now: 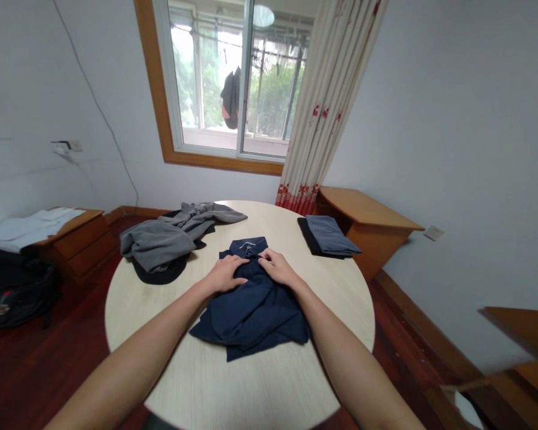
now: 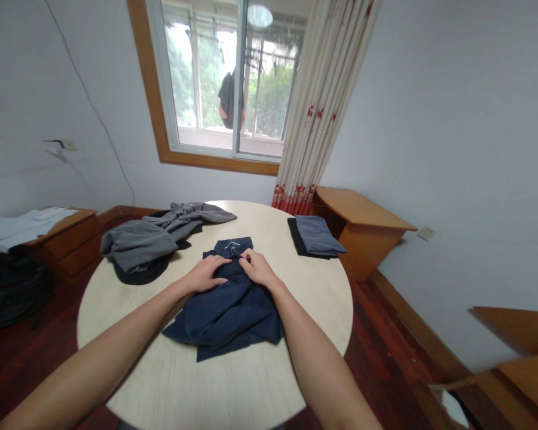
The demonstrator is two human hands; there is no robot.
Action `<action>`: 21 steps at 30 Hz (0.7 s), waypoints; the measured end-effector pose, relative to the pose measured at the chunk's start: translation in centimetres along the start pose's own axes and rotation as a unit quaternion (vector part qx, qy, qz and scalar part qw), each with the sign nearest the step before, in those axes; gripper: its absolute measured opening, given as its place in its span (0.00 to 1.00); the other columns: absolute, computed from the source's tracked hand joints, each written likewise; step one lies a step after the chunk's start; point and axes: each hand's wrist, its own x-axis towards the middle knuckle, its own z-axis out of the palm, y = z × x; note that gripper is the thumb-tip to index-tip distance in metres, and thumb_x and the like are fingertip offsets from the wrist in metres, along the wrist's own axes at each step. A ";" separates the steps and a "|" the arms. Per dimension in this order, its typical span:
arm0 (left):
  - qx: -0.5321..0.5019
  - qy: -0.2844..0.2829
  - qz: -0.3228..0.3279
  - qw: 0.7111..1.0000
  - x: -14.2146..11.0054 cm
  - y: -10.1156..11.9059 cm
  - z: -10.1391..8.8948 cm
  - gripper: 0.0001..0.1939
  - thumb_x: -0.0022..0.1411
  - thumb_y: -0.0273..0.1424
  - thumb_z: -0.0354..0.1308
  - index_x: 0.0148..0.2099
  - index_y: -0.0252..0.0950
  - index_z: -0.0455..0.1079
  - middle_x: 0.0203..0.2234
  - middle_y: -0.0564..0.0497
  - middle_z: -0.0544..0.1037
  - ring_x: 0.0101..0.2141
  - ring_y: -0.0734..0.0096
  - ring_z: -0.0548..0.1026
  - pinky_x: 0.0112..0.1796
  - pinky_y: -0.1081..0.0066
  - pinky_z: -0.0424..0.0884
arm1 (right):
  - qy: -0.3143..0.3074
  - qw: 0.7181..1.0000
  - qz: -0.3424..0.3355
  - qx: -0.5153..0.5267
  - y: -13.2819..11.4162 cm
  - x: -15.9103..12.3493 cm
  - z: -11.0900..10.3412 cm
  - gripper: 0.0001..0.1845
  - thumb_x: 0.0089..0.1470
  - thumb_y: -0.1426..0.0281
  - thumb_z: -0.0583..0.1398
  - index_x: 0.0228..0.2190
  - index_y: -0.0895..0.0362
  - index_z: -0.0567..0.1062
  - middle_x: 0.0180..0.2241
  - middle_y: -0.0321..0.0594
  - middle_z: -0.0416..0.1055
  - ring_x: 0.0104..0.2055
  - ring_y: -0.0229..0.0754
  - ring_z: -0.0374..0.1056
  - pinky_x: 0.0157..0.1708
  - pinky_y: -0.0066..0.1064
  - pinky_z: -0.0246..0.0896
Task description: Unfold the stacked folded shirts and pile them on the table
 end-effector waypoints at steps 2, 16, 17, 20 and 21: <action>-0.003 0.006 -0.004 1.000 0.1 0.4 -0.5 0.20 0.60 0.32 0.64 0.55 0.39 0.74 0.49 0.43 0.79 0.50 0.53 0.76 0.52 0.56 0.70 | 0.031 0.999 0.011 0.022 0.1 0.1 -0.5 0.10 0.54 0.61 0.55 0.27 0.54 0.68 0.28 0.35 0.70 0.33 0.41 0.66 0.35 0.31 0.59; -0.150 0.269 0.100 0.946 -0.5 2.7 -3.7 0.08 0.66 0.32 0.56 0.42 0.38 0.76 0.38 0.46 0.80 0.42 0.61 0.76 0.47 0.62 0.71 | -0.030 0.990 0.027 0.136 -0.8 0.2 -3.2 0.19 0.52 0.52 0.61 0.27 0.56 0.74 0.27 0.35 0.72 0.32 0.42 0.67 0.37 0.33 0.65; -0.164 0.273 0.098 0.943 -0.5 2.9 -3.8 0.09 0.66 0.33 0.55 0.41 0.38 0.76 0.38 0.46 0.80 0.42 0.61 0.76 0.48 0.62 0.71 | -0.058 0.989 0.024 0.135 -0.8 0.1 -3.1 0.20 0.53 0.50 0.60 0.27 0.55 0.75 0.28 0.36 0.74 0.34 0.44 0.69 0.40 0.36 0.66; -0.195 0.278 0.075 0.938 -0.5 3.3 -3.8 0.10 0.66 0.34 0.55 0.40 0.38 0.77 0.38 0.46 0.81 0.42 0.61 0.77 0.48 0.61 0.72 | -0.120 0.988 -0.010 0.100 -0.9 -0.3 -2.7 0.19 0.51 0.51 0.62 0.30 0.54 0.79 0.33 0.39 0.77 0.41 0.50 0.71 0.50 0.44 0.66; -0.203 0.278 0.066 0.936 -0.5 3.4 -3.8 0.10 0.66 0.35 0.55 0.40 0.38 0.77 0.38 0.46 0.81 0.42 0.60 0.77 0.48 0.61 0.72 | -0.130 0.988 -0.027 0.083 -0.9 -0.5 -2.5 0.18 0.48 0.52 0.65 0.32 0.53 0.80 0.34 0.40 0.78 0.44 0.52 0.71 0.52 0.45 0.64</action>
